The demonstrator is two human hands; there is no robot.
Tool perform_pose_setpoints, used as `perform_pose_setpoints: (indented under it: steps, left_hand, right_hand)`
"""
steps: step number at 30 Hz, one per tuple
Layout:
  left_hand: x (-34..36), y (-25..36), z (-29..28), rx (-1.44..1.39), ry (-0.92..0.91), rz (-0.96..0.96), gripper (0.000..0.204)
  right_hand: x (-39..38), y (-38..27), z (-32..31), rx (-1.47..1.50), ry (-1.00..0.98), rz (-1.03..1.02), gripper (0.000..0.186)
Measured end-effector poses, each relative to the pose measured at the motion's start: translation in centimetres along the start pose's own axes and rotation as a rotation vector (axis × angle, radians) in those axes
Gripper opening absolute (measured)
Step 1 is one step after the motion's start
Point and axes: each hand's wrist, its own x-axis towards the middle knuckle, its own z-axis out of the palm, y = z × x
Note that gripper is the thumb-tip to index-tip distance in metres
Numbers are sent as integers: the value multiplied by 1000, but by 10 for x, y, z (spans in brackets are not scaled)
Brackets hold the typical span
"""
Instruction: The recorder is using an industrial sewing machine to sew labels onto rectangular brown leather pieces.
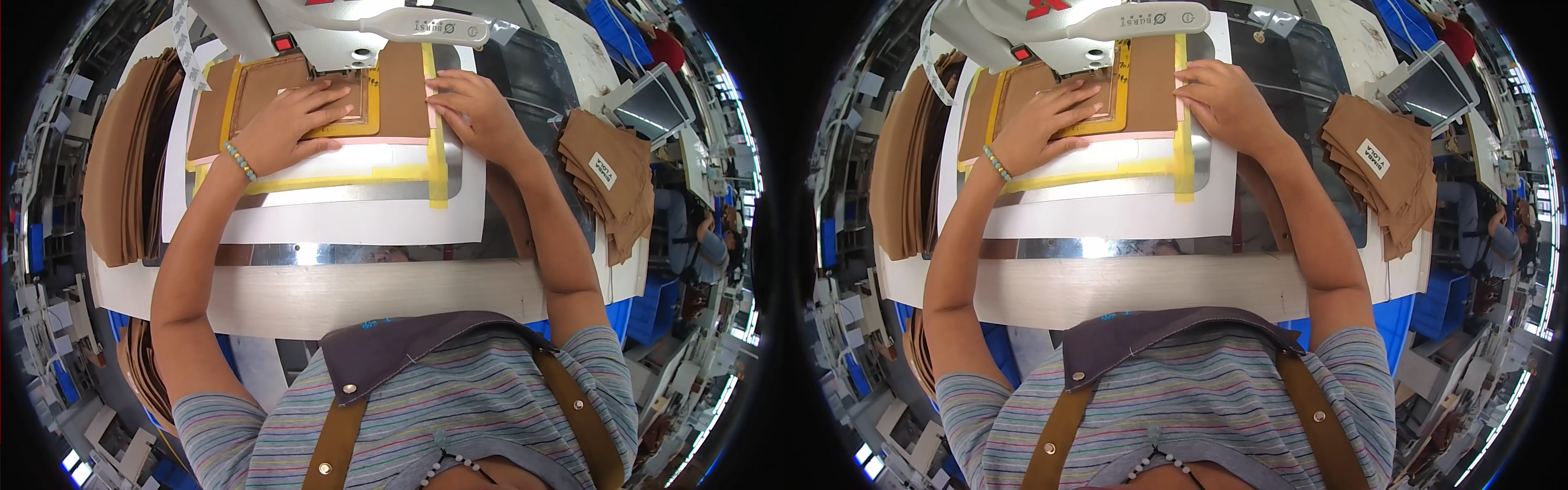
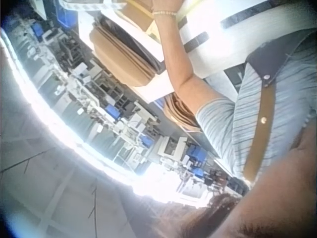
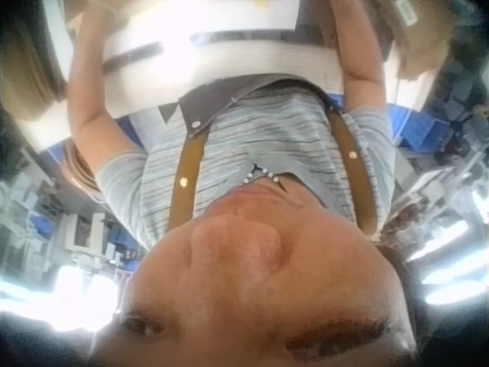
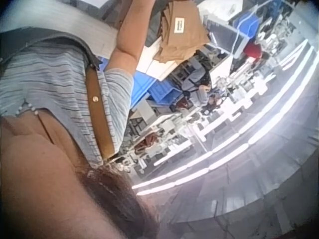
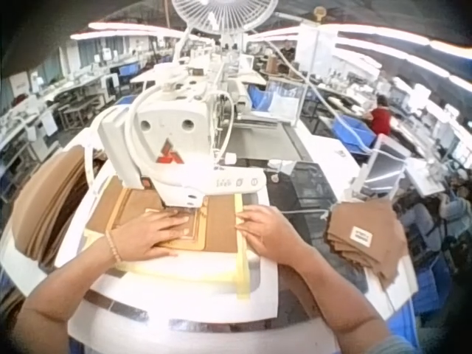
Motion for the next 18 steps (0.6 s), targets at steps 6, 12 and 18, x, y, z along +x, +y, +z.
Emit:
perform_pose_setpoints:
  steps: [6,12,18]
  left_hand:
    - [9,-11,4,35,73,-6,56]
    - [19,-14,3,-3,28,-115,52]
    - [12,-21,19,-61,102,-195,52]
  right_hand:
    - [0,2,2,12,8,0,19]
    - [-1,6,1,7,22,2,18]
    - [-1,3,-2,59,-44,55,20]
